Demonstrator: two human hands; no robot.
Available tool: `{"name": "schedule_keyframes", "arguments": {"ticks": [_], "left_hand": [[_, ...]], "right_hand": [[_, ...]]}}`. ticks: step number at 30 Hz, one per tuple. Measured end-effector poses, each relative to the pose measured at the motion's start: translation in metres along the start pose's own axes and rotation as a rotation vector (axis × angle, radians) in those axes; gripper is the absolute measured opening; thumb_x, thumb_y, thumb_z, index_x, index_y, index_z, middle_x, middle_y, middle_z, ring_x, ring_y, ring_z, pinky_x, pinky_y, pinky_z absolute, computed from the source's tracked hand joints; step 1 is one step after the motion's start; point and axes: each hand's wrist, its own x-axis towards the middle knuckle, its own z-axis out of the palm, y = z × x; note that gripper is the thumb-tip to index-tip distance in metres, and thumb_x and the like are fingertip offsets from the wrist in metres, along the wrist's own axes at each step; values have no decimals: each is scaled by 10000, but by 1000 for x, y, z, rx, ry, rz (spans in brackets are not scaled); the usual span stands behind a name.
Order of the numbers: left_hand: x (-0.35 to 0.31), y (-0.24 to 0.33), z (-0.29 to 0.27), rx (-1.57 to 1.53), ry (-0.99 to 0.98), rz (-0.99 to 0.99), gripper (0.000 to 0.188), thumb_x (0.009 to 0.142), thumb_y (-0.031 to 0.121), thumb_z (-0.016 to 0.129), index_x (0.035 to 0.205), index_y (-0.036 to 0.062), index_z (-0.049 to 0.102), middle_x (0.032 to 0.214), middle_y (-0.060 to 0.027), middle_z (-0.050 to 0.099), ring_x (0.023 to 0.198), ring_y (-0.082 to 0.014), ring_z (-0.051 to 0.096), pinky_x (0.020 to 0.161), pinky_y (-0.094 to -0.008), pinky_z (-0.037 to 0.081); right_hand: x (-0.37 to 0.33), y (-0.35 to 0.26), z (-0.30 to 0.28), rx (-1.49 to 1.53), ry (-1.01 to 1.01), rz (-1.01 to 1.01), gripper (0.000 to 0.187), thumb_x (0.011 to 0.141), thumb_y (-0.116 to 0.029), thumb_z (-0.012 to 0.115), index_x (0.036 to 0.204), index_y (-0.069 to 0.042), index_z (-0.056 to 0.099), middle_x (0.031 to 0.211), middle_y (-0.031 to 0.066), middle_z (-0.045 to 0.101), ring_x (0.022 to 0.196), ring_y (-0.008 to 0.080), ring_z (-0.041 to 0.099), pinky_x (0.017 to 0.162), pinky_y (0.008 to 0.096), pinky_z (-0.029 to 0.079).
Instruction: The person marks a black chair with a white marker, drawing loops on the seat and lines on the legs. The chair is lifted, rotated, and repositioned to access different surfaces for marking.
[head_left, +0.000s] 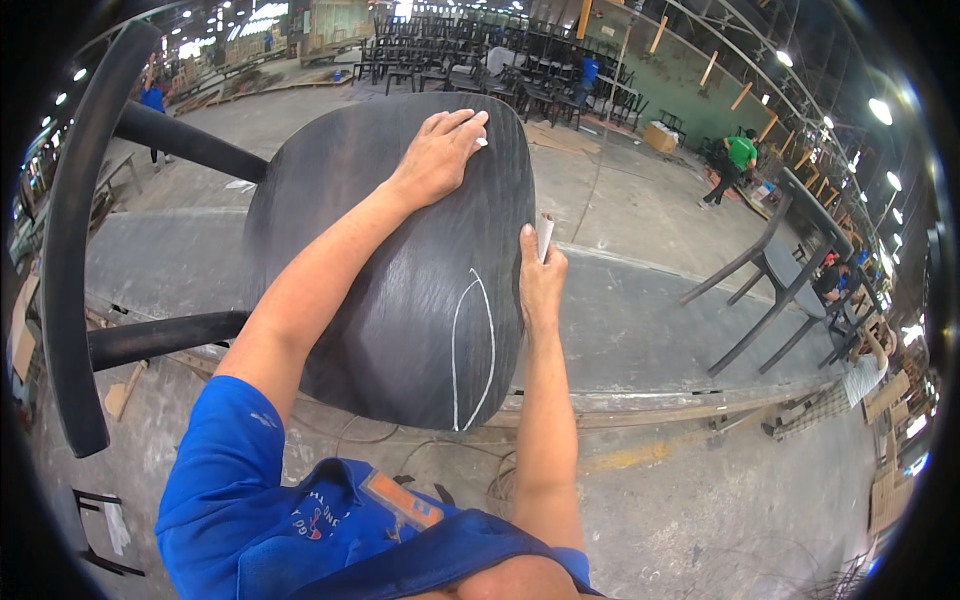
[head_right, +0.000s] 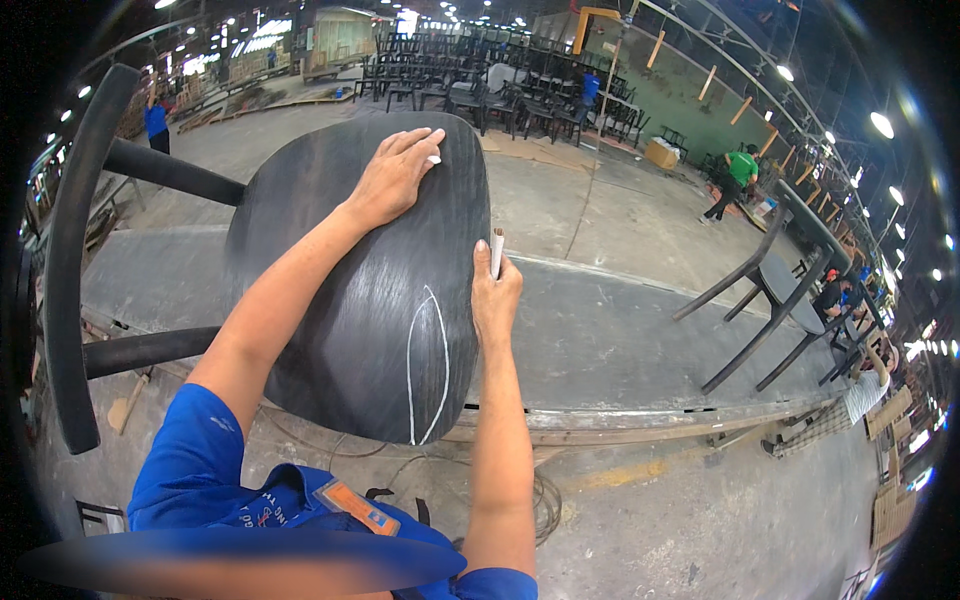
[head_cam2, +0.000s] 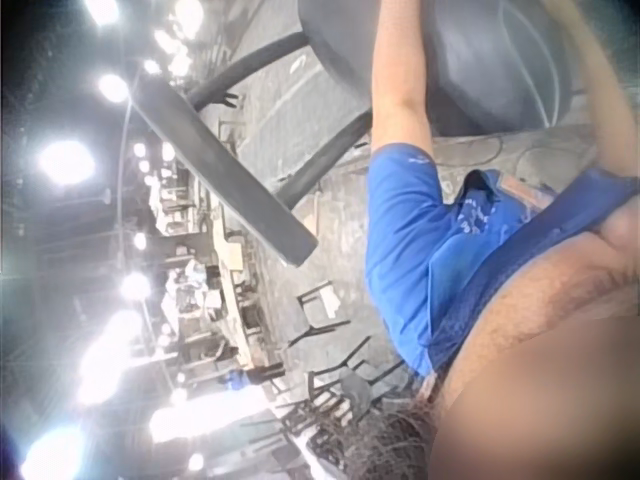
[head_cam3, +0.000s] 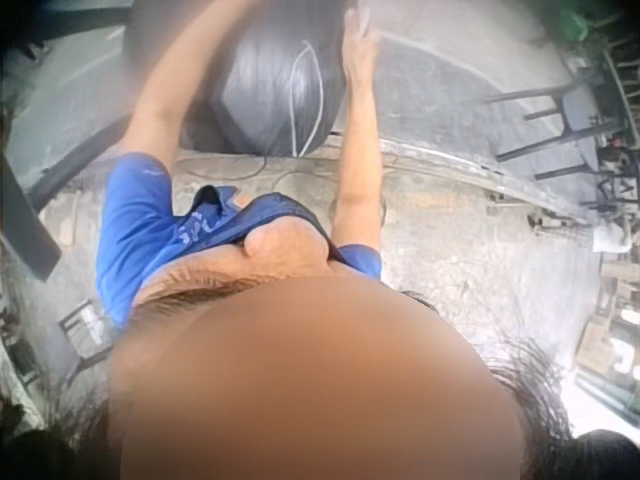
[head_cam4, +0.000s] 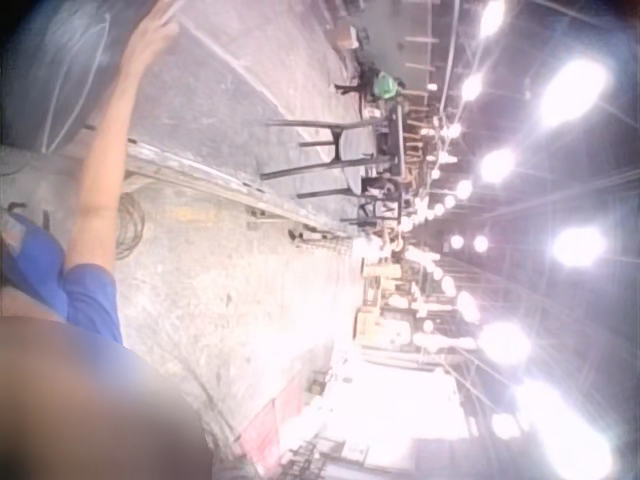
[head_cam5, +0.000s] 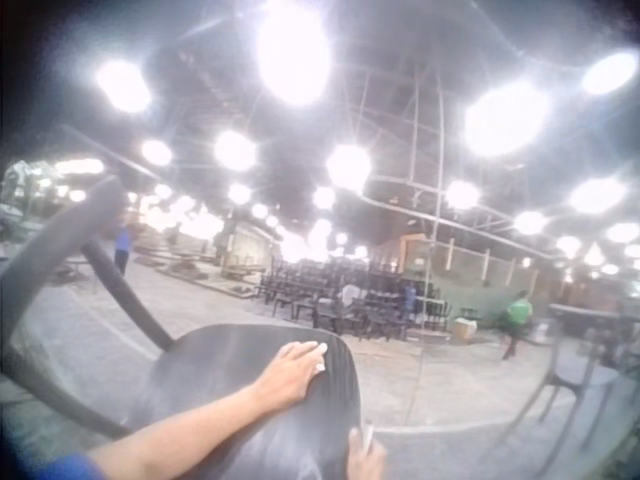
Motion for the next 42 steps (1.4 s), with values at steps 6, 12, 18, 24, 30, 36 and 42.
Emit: {"name": "schedule_keyframes", "arguments": {"ticks": [6,12,18,24,30,36,42], "left_hand": [[-9,3,2,-54,8,-43,344,880,114,543,1212,41,497,1132,-168,570,1109,-307,509,953,-426,368],[8,-7,0,-87,-13,-76,375,872,108,552,1234,38,482,1030,-131,604,1055,-274,510,873,-377,364],[8,-11,-9,-13,4,48,392,871,115,553,1246,27,476,962,-114,607,1017,-269,518,846,-390,387],[-1,-26,-30,-10,-106,146,387,856,90,564,1231,32,489,966,-113,605,1010,-281,522,867,-392,403],[13,-32,-16,-120,251,-60,262,840,63,587,1102,57,571,917,-110,602,839,-263,576,760,-358,460],[31,-22,3,-84,349,-204,170,775,154,699,926,88,657,788,-34,623,683,-174,580,609,-286,468],[37,-20,3,-48,397,-296,155,757,188,705,889,114,673,840,-7,651,810,-198,591,701,-325,485]], "right_hand": [[4,2,0,-36,9,43,492,899,-409,572,769,66,570,622,19,465,627,103,407,564,305,367],[-5,-5,1,-71,48,-10,482,901,-401,571,813,73,580,652,29,487,653,117,420,603,311,389],[-9,-8,-2,-105,17,39,454,891,-415,585,798,30,601,686,-6,496,687,91,433,630,265,379],[-10,-4,2,-12,50,3,457,895,-406,582,694,0,525,613,-13,424,615,91,372,554,291,335],[-13,-9,3,-58,52,-16,473,898,-407,577,650,-15,485,584,-14,395,582,92,352,522,302,317],[-14,-9,0,-88,22,32,471,893,-422,580,713,13,545,637,1,471,642,95,414,577,291,359],[-14,-5,3,-41,49,-16,462,897,-396,583,691,12,518,609,-7,432,612,96,381,545,294,337]]}}
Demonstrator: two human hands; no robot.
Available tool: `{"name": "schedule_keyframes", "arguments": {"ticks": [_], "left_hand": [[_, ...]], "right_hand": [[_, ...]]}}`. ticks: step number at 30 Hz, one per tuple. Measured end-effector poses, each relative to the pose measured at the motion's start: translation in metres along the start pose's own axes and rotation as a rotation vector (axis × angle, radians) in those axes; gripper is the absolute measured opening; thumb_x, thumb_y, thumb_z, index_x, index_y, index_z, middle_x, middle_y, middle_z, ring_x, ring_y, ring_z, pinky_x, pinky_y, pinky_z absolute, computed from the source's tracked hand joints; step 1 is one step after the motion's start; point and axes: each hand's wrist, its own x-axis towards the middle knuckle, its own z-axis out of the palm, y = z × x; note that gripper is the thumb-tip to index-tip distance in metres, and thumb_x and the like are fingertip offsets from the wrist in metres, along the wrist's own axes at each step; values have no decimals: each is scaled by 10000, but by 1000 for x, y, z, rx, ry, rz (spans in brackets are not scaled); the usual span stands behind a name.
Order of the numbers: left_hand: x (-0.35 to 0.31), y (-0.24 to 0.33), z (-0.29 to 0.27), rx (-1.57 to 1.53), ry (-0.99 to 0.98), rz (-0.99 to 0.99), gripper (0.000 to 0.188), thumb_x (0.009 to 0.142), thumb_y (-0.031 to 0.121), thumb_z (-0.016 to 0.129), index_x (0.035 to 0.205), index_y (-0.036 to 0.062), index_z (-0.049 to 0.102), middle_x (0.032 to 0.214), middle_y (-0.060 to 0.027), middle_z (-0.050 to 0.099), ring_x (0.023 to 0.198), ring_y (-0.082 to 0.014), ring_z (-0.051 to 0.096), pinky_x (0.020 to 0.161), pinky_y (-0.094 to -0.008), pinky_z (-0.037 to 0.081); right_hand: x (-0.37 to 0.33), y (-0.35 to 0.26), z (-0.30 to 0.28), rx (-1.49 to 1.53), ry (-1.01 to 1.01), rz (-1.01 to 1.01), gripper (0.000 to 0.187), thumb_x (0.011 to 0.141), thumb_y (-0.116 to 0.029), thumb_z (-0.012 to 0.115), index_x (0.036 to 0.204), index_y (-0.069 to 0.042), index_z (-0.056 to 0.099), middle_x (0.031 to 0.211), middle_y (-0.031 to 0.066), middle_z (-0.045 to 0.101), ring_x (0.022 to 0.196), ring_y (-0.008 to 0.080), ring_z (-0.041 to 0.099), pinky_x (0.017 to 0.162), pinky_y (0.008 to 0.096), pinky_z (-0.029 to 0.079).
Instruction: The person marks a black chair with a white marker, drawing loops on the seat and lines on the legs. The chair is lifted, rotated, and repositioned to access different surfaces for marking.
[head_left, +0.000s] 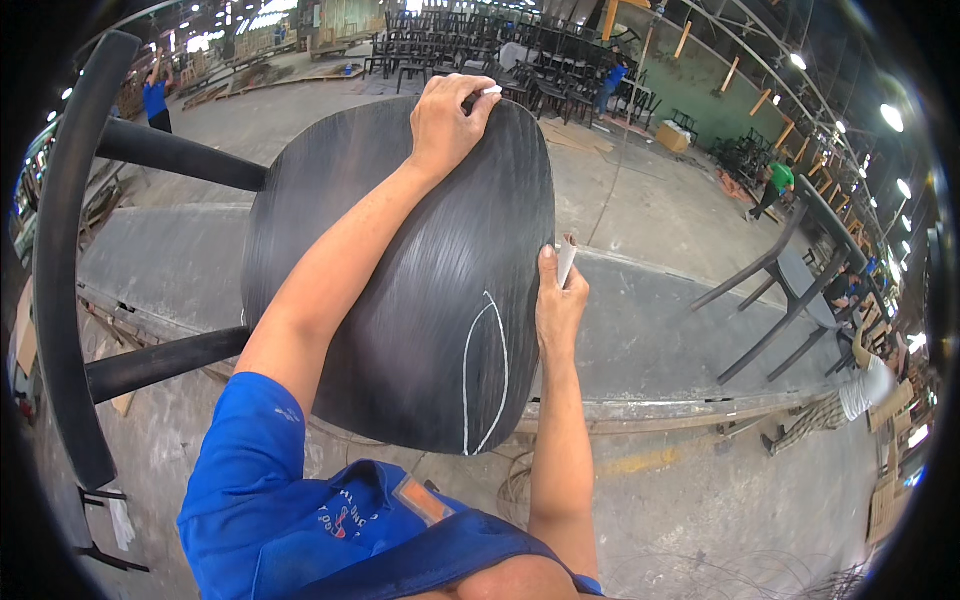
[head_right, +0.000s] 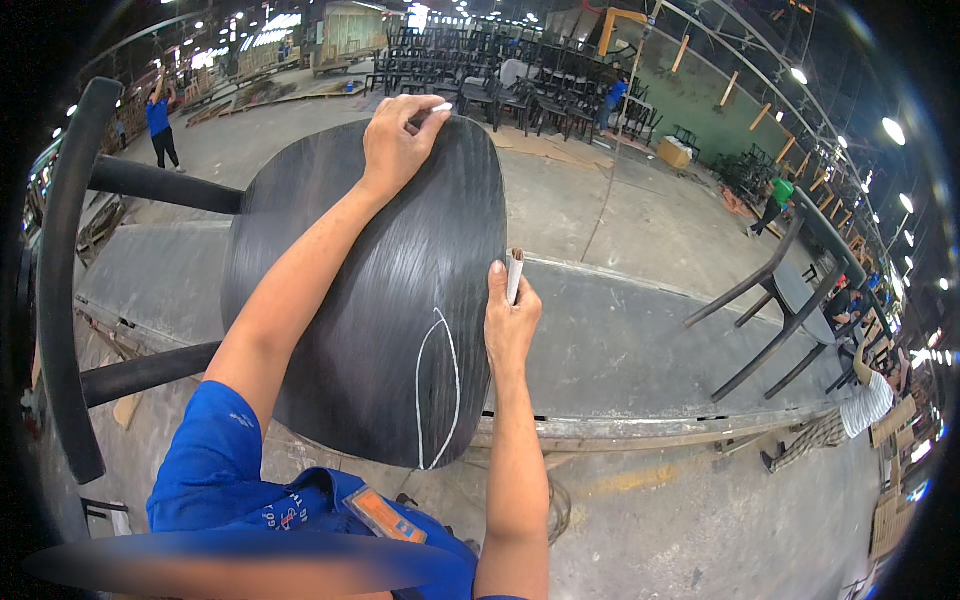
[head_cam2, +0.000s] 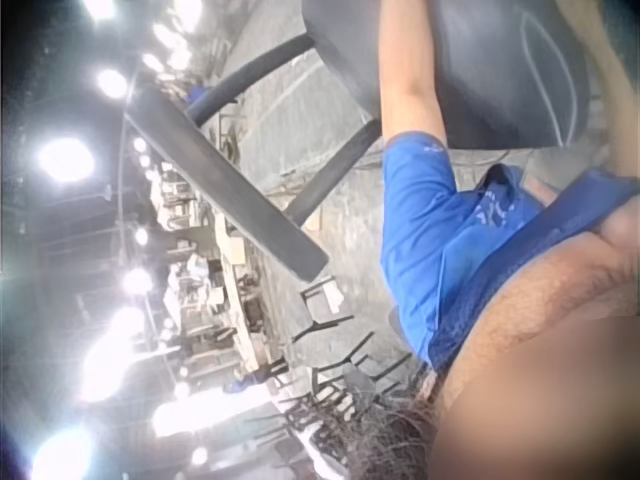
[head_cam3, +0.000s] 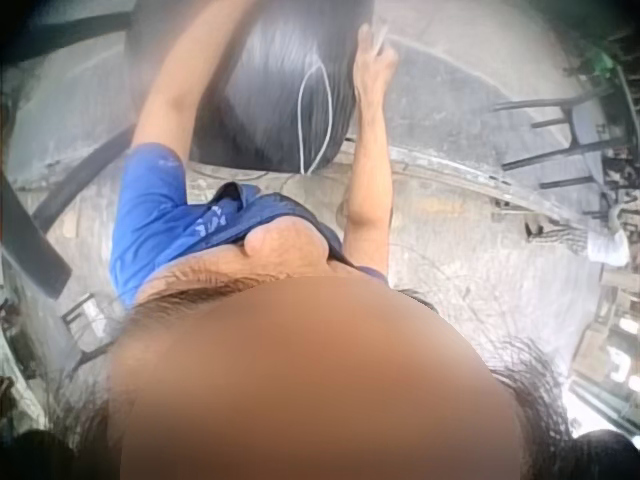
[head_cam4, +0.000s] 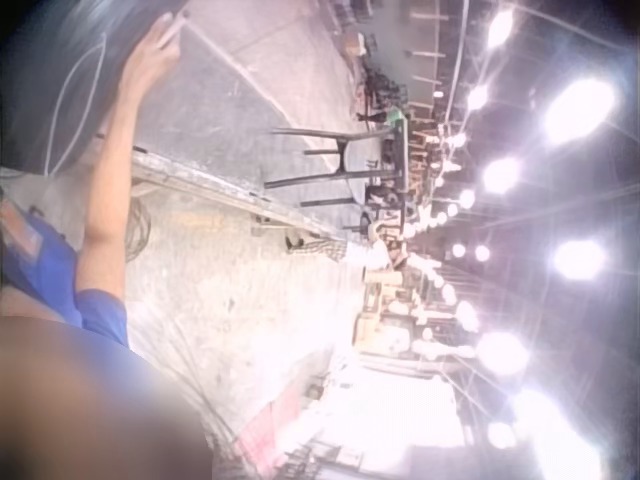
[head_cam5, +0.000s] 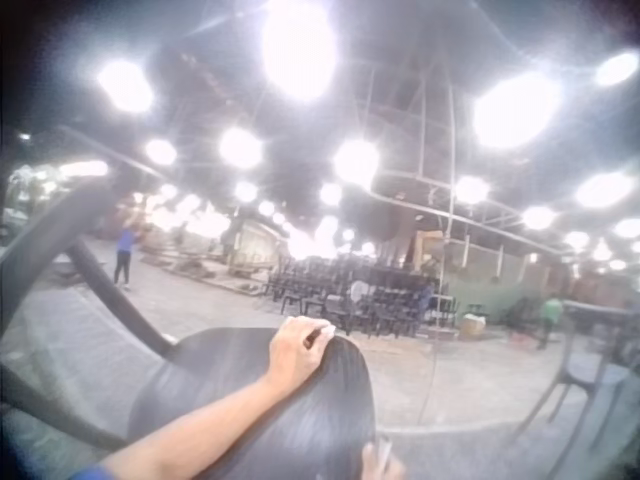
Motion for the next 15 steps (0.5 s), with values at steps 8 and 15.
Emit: {"name": "schedule_keyframes", "arguments": {"ticks": [8,15], "left_hand": [[1,0,-1,28,-20,90,109,757,207,713,833,129,698,810,13,657,784,-168,590,698,-296,480],[-1,1,2,44,-95,99,105,763,221,702,797,122,693,792,9,634,790,-180,578,702,-310,473]], "right_hand": [[-4,-7,4,16,13,21,432,904,-358,586,677,1,509,582,-30,390,581,82,342,515,290,307],[-3,-6,0,-45,-16,-4,441,904,-384,578,707,9,536,601,-29,411,597,76,357,533,280,308]]}}
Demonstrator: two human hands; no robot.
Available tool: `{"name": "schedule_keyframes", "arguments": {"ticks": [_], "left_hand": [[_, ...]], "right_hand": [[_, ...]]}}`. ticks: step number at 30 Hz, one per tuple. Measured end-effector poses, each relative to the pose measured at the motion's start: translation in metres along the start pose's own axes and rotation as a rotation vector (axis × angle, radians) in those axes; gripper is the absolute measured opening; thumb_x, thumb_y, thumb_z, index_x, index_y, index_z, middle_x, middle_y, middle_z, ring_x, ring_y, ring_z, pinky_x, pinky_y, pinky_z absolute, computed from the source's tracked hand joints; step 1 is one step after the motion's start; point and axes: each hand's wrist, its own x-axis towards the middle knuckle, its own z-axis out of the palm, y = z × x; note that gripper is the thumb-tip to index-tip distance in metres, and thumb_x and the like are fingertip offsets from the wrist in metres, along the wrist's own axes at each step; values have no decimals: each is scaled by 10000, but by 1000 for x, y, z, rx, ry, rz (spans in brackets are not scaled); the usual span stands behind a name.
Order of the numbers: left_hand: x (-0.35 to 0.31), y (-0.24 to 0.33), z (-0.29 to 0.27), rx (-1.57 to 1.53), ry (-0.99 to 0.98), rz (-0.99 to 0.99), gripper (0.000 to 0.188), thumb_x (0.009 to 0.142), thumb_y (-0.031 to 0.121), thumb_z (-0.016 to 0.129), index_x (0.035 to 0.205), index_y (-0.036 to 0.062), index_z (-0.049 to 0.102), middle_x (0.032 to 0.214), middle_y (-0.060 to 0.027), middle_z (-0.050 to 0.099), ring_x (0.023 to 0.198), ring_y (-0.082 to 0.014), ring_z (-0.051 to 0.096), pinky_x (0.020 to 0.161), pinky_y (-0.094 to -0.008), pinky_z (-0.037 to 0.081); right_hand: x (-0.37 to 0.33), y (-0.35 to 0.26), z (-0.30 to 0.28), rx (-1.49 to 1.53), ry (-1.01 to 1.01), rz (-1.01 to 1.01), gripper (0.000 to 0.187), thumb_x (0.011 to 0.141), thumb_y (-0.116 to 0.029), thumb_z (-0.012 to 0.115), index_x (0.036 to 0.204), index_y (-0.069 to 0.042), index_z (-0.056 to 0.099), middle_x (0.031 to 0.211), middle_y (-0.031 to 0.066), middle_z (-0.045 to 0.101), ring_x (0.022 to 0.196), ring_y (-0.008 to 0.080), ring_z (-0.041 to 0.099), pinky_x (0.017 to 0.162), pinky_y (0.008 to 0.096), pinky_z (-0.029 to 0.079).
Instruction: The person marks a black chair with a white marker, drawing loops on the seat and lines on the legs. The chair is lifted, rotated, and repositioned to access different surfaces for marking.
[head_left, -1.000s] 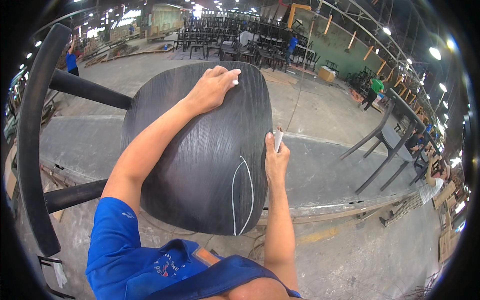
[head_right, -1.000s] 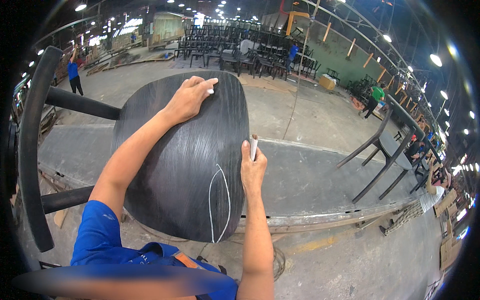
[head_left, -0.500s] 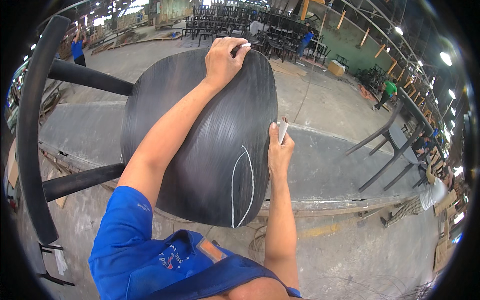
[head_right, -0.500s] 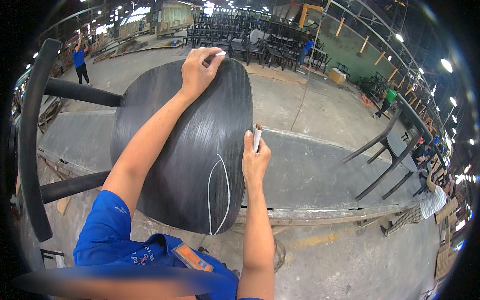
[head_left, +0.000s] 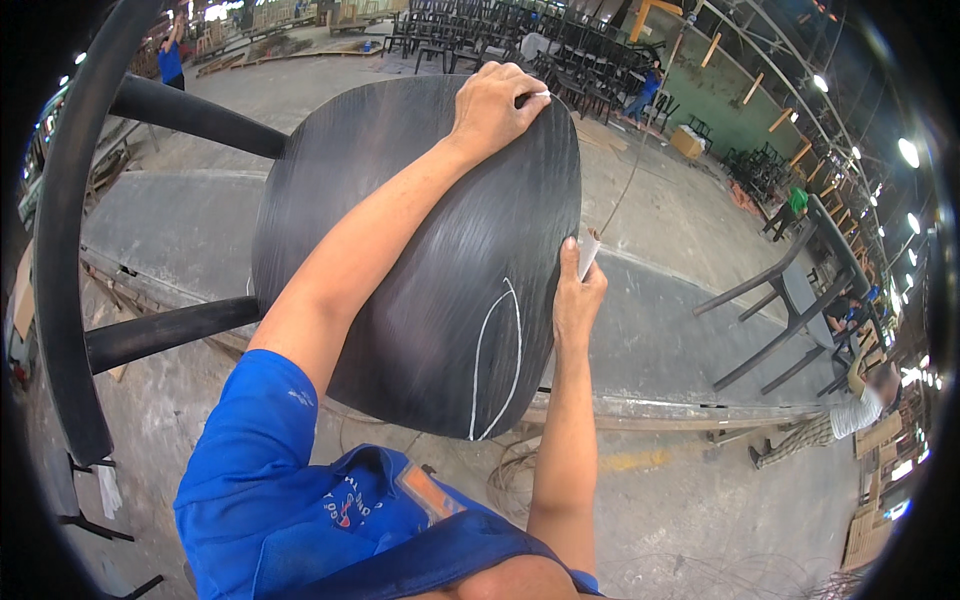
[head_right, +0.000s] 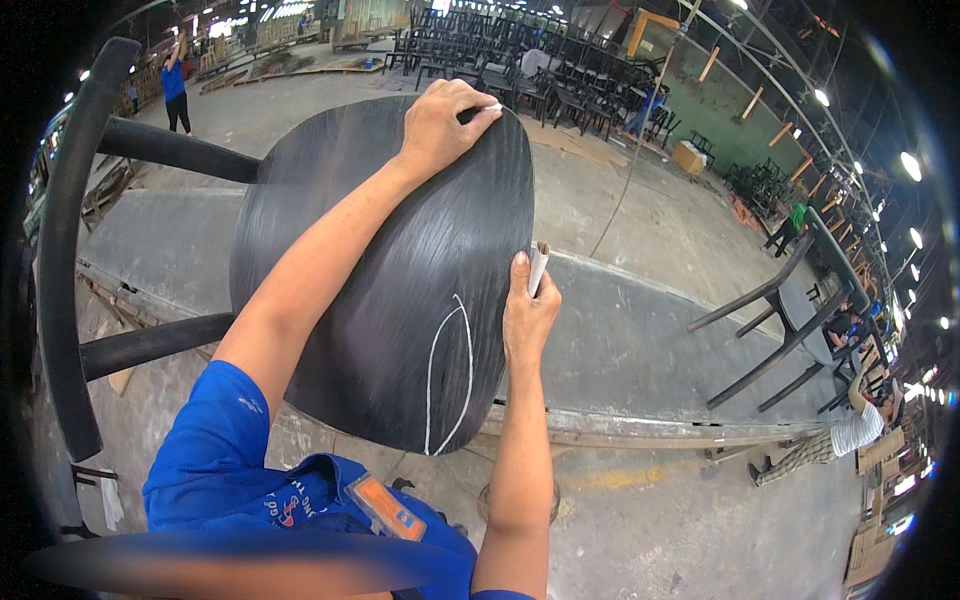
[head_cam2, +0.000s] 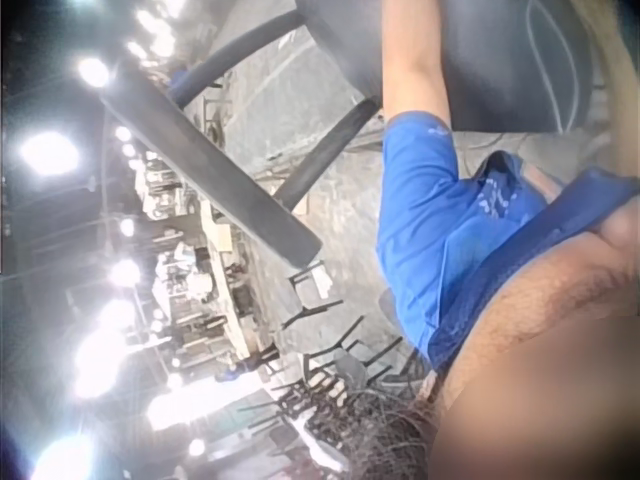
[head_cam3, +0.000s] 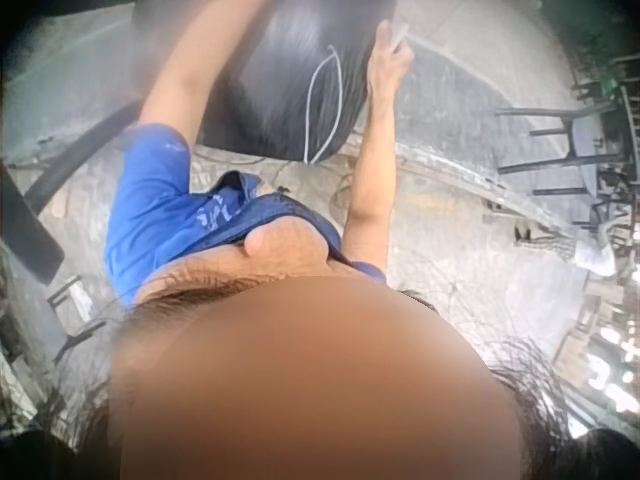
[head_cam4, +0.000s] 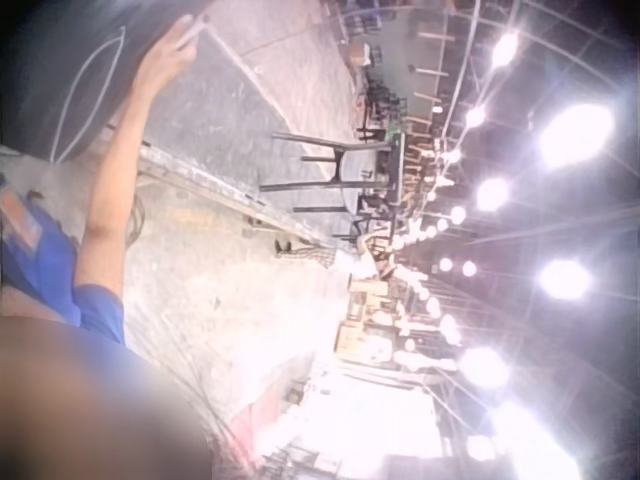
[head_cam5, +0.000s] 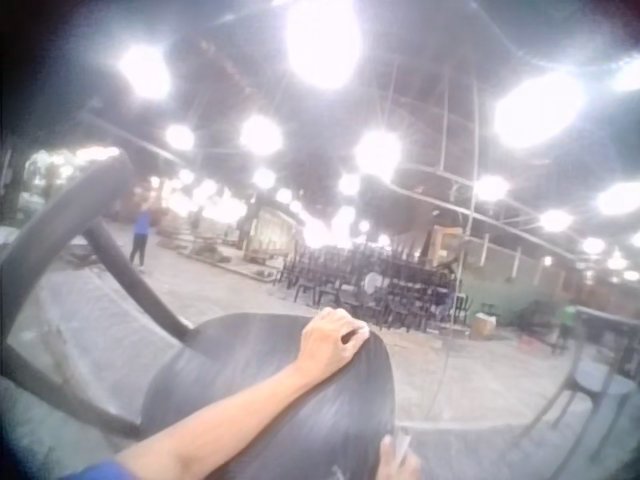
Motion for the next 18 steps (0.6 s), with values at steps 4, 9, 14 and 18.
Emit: {"name": "schedule_keyframes", "arguments": {"ticks": [4,9,14,18], "left_hand": [[-18,5,-19,-179,-189,109,113,745,230,708,781,126,682,791,8,622,801,-183,565,731,-329,411],[-52,4,-78,-418,-528,242,101,778,195,706,805,103,673,787,-11,621,784,-181,554,763,-325,402],[-29,-19,-84,-308,-633,309,130,809,226,674,841,101,660,833,-18,606,830,-186,537,783,-318,389],[13,-38,-48,-180,-423,188,154,812,225,652,861,79,656,863,-63,621,846,-249,560,779,-364,439]], "right_hand": [[1,0,-1,-32,-32,49,444,901,-400,579,784,28,602,658,-21,480,646,76,406,590,261,351],[1,0,4,33,30,-49,426,906,-370,583,673,-19,520,574,-34,385,574,70,336,501,283,284],[0,-1,5,64,16,-8,423,902,-372,588,688,-11,536,587,-38,399,582,69,340,506,277,288],[-1,-4,5,35,24,-39,433,900,-377,587,679,-11,522,586,-35,395,586,70,341,515,280,288]]}}
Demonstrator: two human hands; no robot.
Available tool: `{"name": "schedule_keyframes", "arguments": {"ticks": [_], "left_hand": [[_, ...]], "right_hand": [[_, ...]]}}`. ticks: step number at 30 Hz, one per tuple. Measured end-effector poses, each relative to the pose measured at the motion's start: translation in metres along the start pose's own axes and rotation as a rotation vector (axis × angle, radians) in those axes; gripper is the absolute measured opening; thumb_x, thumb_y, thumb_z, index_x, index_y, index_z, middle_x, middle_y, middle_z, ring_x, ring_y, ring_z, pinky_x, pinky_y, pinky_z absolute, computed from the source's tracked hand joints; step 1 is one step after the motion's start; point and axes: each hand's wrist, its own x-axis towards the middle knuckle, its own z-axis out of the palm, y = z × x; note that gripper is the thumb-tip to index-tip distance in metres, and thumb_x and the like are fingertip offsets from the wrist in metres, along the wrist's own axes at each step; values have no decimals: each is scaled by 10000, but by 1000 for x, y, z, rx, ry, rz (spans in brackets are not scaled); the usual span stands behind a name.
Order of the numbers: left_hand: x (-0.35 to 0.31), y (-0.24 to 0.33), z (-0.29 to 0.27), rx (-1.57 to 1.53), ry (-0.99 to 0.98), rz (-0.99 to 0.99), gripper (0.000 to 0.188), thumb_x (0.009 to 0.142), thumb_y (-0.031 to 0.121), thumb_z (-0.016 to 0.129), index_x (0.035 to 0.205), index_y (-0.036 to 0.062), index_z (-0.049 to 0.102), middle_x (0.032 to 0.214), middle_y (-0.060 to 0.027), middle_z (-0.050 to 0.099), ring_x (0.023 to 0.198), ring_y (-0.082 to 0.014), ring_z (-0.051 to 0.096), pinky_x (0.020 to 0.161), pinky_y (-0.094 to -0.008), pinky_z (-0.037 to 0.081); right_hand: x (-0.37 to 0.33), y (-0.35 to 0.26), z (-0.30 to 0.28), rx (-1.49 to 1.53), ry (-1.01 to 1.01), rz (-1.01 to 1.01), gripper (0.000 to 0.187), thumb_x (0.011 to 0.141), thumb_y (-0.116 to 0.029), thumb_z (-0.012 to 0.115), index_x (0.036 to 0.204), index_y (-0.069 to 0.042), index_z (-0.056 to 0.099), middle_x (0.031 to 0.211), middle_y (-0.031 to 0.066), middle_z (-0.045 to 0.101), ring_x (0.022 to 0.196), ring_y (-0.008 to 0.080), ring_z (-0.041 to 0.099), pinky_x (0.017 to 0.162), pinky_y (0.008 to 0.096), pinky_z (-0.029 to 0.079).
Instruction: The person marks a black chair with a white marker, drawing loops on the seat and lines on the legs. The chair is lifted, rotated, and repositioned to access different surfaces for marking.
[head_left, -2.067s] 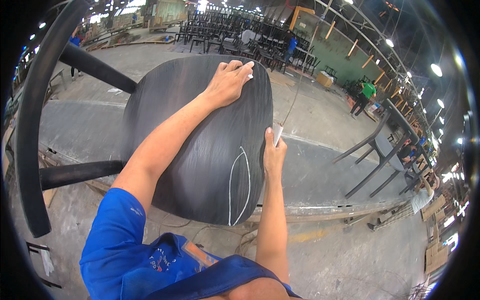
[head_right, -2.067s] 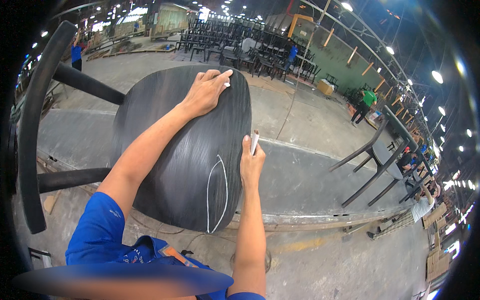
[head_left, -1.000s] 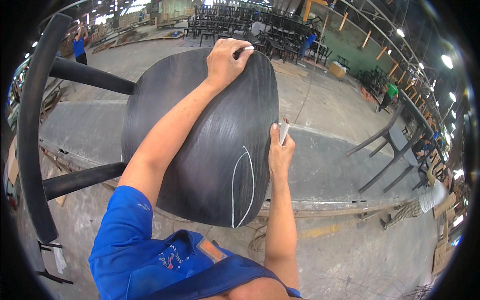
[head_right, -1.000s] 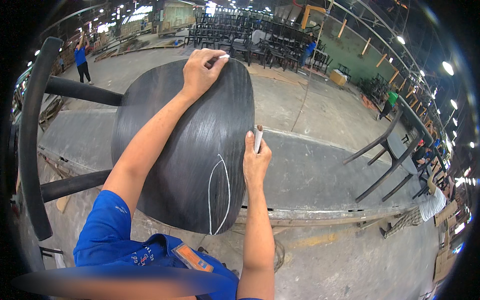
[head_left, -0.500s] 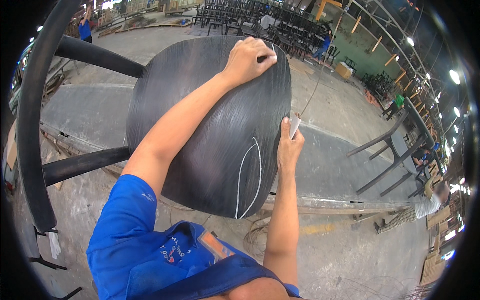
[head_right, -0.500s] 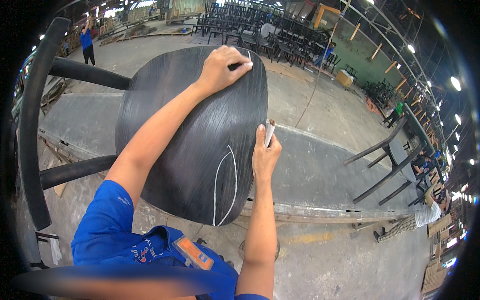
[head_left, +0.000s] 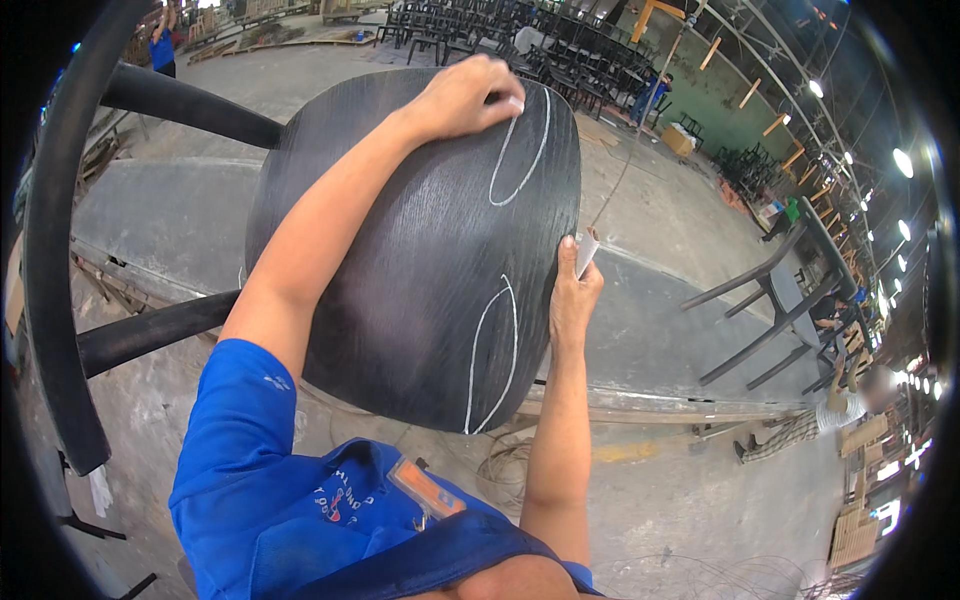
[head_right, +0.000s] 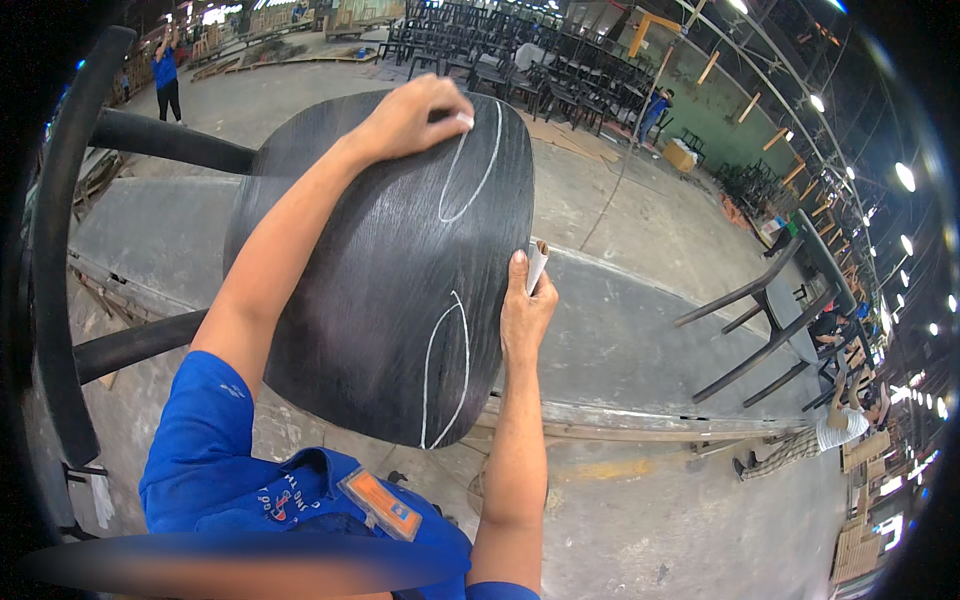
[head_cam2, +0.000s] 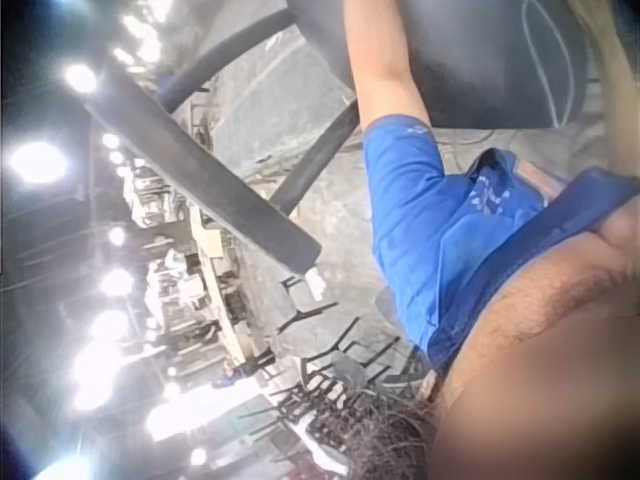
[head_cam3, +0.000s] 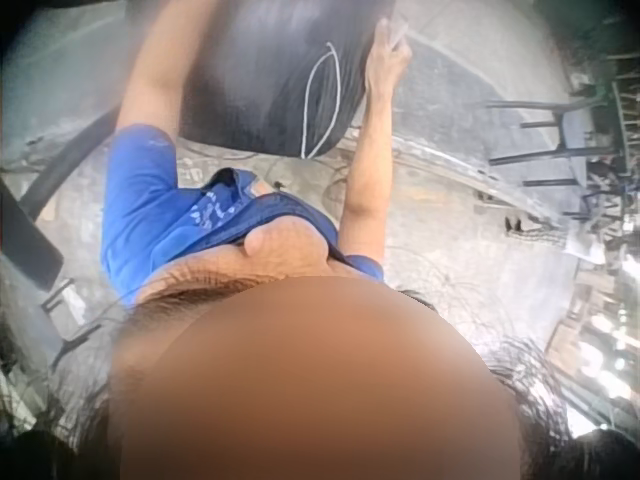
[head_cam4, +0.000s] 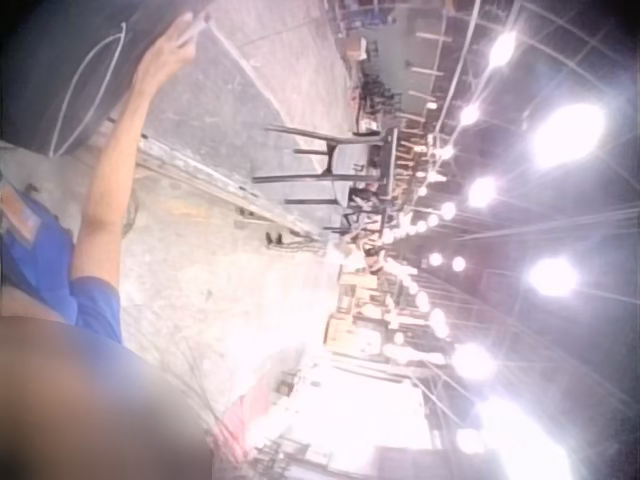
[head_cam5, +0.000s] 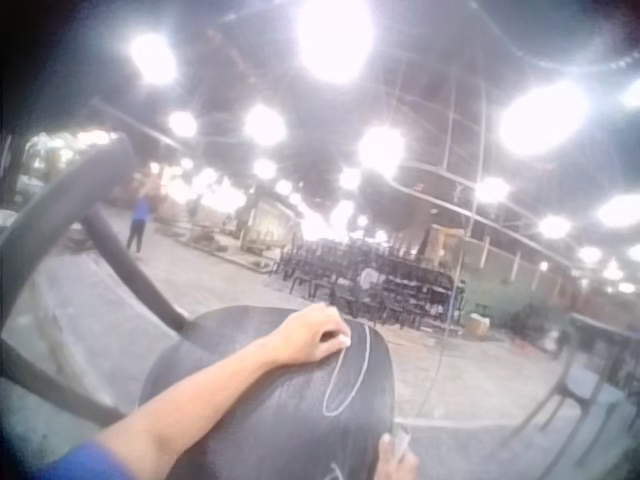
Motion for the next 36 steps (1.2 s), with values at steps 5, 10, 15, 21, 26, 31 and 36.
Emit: {"name": "schedule_keyframes", "arguments": {"ticks": [5,10,15,21,26,31,36], "left_hand": [[25,-8,13,113,270,-183,160,830,198,631,923,71,656,864,-86,617,782,-268,593,714,-367,470],[-30,27,-1,-12,464,-269,139,874,105,579,994,56,631,853,-99,604,755,-243,599,673,-316,466],[-157,72,-40,18,283,-441,146,919,123,513,1025,38,566,925,-112,624,859,-301,611,735,-360,477],[-264,99,-91,-99,214,-677,127,952,93,445,1023,25,525,1064,-144,619,1017,-287,602,836,-350,477],[-284,97,-95,11,227,-575,177,959,89,424,1049,15,556,1116,-145,613,1054,-289,588,909,-339,442],[-286,91,-96,-110,342,-690,227,970,110,396,1035,8,587,1073,-138,629,1026,-255,602,896,-317,435],[-288,86,-98,-141,365,-682,247,983,147,380,995,-2,576,1023,-125,649,987,-238,613,879,-313,443]], "right_hand": [[0,-3,0,-111,-20,18,466,905,-396,564,683,11,517,575,-15,388,591,81,345,525,294,298],[10,4,3,-111,-25,-4,475,909,-387,552,684,30,513,579,2,410,592,93,349,532,302,311],[24,17,13,-2,28,33,448,907,-346,550,678,38,520,592,0,431,587,97,363,530,304,316],[33,19,19,-414,194,-213,409,889,-317,558,730,59,588,626,45,552,600,146,499,570,337,397],[37,22,22,-266,84,-167,354,869,-307,594,805,39,623,662,45,582,642,145,520,610,337,421],[35,34,23,288,120,82,244,799,-246,699,838,-8,657,677,-14,550,608,86,460,595,246,372],[58,28,19,199,-52,179,295,763,-288,738,831,-11,660,652,-25,532,568,82,462,524,238,354]]}}
